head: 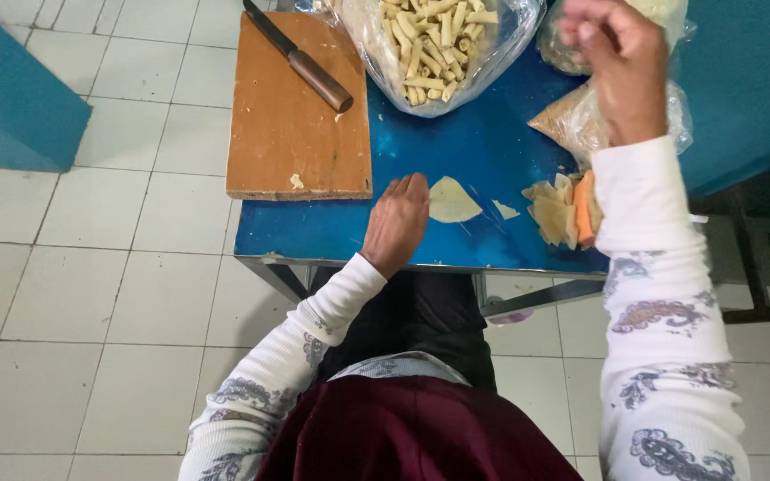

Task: The person sits at a blue table and assembles filled rolls. They spoon brown filling from an orange container onto thin square wrappers, fold the wrapper over the filling, and roll it up, placing finished rolls with a pile of already rolled pieces while more wrappers and dough sticks sit in bags on the table.

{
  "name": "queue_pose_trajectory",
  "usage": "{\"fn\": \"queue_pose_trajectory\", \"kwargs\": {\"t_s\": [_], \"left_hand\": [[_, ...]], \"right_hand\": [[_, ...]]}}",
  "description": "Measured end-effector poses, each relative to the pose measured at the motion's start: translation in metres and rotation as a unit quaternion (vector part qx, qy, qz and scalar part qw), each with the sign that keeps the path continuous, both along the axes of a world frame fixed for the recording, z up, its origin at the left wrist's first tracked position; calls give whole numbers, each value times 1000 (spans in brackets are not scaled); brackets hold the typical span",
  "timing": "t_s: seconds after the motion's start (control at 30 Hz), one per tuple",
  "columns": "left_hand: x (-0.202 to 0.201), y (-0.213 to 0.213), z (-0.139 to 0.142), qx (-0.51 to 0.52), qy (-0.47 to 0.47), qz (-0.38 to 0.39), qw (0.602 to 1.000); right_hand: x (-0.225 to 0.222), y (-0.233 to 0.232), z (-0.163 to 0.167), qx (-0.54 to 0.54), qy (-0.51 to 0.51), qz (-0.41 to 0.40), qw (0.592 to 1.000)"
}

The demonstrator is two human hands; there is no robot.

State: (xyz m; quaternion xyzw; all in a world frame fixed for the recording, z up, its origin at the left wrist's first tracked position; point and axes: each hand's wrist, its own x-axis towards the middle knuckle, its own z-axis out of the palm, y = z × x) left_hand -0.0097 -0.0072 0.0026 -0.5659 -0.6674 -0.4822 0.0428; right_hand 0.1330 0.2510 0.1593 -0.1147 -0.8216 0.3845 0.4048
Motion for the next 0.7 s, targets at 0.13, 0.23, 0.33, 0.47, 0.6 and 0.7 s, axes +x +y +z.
{"fn": "queue_pose_trajectory", "kwargs": {"t_s": [0.13,0.23,0.33,0.47,0.6,0.7], "left_hand": [[3,17,0,-33,-140,-42,989],[11,31,7,4,-212,-93,973],[21,38,18,54,-294,-150,942],[26,26,22,16,-336,-115,935],[16,2,13,3,-262,-48,964],[13,-10,7,-2,-223,-19,975]], "right_hand": [[70,23,-4,49,-189,-179,964],[101,33,-18,134,-438,-302,836],[102,34,-34,239,-478,-368,761],[96,26,-46,228,-492,-379,750],[97,25,-49,246,-451,-408,755],[102,25,-52,301,-411,-423,750]]}}
